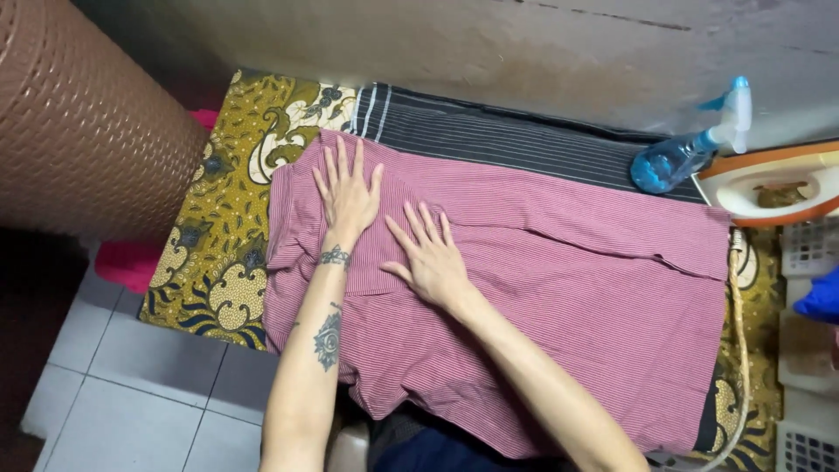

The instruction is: The person irons a pink striped shirt on an ironing board, then folds it neatly. The person uses an iron to smooth the shirt and then folds it into a compact rectangle.

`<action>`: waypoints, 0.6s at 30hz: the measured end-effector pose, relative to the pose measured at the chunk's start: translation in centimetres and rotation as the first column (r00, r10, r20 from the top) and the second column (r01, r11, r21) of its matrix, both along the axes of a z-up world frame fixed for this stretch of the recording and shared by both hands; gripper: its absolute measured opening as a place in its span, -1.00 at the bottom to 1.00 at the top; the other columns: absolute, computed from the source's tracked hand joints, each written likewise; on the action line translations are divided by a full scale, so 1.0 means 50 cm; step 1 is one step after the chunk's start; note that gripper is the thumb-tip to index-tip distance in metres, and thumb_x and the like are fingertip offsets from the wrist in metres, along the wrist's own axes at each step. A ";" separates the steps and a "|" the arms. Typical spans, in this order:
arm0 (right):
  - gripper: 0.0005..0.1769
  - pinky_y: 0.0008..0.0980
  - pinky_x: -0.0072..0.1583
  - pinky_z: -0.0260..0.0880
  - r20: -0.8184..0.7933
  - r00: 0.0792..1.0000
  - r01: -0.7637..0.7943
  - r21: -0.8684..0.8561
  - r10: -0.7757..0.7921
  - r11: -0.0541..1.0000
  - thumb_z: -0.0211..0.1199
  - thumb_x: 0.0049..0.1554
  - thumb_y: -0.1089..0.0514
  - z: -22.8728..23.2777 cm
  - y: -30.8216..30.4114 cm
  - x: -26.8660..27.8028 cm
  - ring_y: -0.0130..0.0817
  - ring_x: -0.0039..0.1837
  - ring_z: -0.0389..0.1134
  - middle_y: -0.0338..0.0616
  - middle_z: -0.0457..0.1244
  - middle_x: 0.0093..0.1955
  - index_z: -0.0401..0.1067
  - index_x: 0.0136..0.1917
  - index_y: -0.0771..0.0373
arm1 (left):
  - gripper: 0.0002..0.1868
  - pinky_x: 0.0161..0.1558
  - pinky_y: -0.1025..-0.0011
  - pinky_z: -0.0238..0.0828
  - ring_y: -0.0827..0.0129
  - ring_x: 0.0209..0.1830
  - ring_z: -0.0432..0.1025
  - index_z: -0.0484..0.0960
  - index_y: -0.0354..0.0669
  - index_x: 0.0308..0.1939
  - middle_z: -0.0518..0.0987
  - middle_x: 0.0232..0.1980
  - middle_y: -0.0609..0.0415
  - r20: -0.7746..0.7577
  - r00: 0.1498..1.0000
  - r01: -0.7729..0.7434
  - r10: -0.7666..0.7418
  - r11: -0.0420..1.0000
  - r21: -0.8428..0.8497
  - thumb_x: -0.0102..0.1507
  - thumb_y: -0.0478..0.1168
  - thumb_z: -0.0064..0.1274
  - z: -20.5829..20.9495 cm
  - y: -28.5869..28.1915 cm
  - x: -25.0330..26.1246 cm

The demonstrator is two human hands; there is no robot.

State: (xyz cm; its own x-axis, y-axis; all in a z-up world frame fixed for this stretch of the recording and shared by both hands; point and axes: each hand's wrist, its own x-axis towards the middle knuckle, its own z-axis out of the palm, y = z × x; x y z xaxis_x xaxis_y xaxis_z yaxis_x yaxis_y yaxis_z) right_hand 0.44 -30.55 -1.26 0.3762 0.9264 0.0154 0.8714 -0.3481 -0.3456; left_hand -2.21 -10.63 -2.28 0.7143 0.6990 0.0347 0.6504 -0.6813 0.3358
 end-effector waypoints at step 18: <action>-0.20 0.42 0.52 -0.16 -0.083 0.997 0.008 0.176 0.006 0.984 0.07 0.28 -0.31 0.021 -0.091 0.000 0.25 0.67 -0.17 0.10 -0.13 0.70 0.07 0.65 0.05 | -0.39 0.48 -0.38 -0.27 0.01 0.65 -0.08 0.22 0.13 0.56 0.05 0.65 -0.02 0.068 0.998 -0.029 0.018 0.986 0.167 0.46 0.18 -0.29 -0.058 0.010 -0.004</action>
